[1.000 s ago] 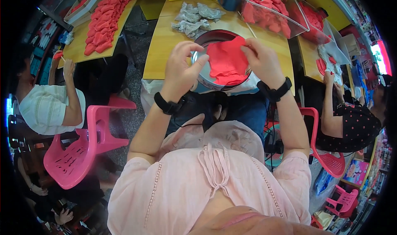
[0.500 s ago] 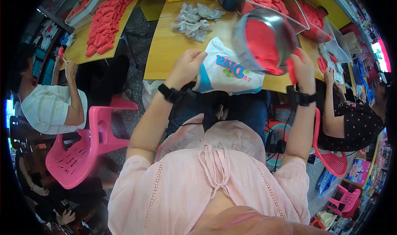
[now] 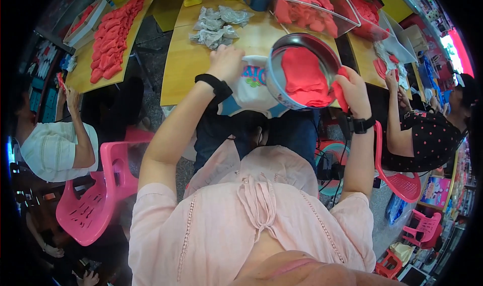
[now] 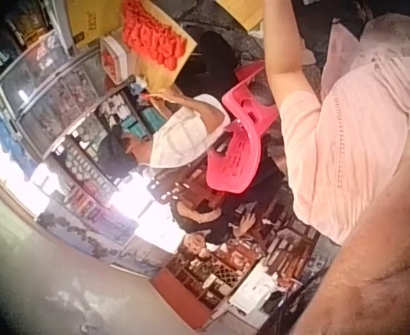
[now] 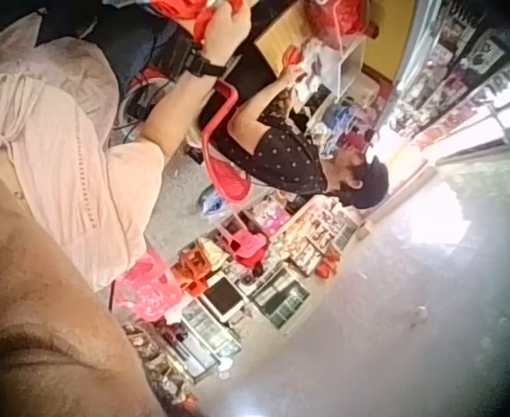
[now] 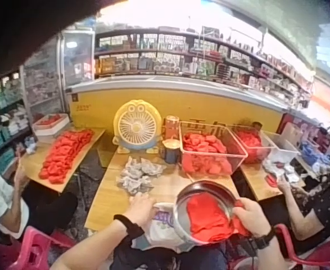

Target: Folding and assembling small red fabric pieces, possibly with a small insert, into decorative shapes.

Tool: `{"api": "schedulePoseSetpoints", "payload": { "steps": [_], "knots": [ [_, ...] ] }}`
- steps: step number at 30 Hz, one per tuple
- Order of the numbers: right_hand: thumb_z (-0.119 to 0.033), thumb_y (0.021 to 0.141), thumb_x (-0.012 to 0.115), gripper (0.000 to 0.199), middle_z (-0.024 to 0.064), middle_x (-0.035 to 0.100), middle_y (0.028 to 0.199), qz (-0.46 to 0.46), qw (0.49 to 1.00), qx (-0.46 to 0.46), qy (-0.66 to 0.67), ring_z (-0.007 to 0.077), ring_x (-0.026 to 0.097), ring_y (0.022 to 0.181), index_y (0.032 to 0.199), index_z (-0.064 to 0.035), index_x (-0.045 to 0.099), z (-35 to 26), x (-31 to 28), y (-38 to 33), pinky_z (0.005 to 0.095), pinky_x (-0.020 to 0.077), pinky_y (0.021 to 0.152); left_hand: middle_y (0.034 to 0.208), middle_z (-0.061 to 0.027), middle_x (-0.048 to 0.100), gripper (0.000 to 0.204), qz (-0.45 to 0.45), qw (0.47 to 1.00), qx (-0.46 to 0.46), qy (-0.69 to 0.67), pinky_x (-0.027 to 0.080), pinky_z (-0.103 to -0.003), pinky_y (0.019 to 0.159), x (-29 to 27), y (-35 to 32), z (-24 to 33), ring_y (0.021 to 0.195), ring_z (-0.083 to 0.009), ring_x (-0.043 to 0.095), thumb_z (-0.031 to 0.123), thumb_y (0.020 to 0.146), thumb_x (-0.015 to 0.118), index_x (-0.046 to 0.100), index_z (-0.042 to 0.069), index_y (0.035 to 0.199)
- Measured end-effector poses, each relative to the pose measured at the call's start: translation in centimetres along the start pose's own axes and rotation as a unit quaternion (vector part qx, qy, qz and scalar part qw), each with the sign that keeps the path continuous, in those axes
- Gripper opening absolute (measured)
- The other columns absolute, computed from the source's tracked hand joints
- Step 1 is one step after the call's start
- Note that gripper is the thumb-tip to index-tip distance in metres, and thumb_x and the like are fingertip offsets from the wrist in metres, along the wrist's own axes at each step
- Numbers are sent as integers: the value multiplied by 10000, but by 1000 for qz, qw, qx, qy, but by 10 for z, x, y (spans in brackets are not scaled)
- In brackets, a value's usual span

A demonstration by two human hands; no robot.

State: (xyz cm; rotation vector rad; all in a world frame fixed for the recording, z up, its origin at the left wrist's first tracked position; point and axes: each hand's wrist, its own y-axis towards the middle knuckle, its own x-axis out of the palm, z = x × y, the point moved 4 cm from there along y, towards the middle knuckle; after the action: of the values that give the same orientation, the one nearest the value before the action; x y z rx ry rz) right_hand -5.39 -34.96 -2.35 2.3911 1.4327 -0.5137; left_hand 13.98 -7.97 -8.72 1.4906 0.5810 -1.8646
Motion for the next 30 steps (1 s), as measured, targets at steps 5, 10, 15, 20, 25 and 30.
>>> {"api": "schedulePoseSetpoints", "payload": {
  "steps": [5,10,15,20,25,30],
  "knots": [
    [-98,889,561,193,33,626,786,-38,995,-52,-76,104,581,702,1025,24,621,5,48,34,252,454,628,935,-186,670,241,12,997,-51,-62,403,-519,822,-6,3,-21,955,-392,606,285,933,522,607,64,983],
    [-165,899,586,243,73,653,809,-42,997,-13,-63,142,610,728,1052,19,628,22,66,52,277,473,661,915,-179,680,324,-1,999,-36,-26,423,-519,806,-9,1,-32,925,-390,627,357,938,511,613,51,964],
    [-284,911,639,318,147,673,863,37,991,-76,-107,176,654,809,1024,13,637,-16,46,24,316,496,706,863,-163,674,299,151,986,-14,-68,462,-451,751,-28,-18,-56,863,-344,638,344,918,586,648,51,913],
    [-141,936,615,149,20,649,857,-129,978,-20,165,89,609,752,964,3,643,-73,69,-37,232,504,666,748,-87,631,307,187,922,-69,-331,459,-304,640,-53,-64,-41,725,-142,588,306,933,609,648,5,885],
    [-175,913,639,180,15,599,699,-273,960,-10,65,64,550,544,964,-4,664,-83,135,-58,232,448,480,796,-12,629,229,52,782,7,-621,438,-259,631,-32,-105,7,707,-108,558,234,942,614,647,8,936],
    [-193,889,667,211,4,609,716,-305,950,-8,66,64,555,578,936,12,666,-70,159,-58,242,438,511,823,30,622,171,83,797,-1,-598,408,-194,608,-35,-120,20,688,-45,530,138,925,631,637,9,1037]
  ]
}}
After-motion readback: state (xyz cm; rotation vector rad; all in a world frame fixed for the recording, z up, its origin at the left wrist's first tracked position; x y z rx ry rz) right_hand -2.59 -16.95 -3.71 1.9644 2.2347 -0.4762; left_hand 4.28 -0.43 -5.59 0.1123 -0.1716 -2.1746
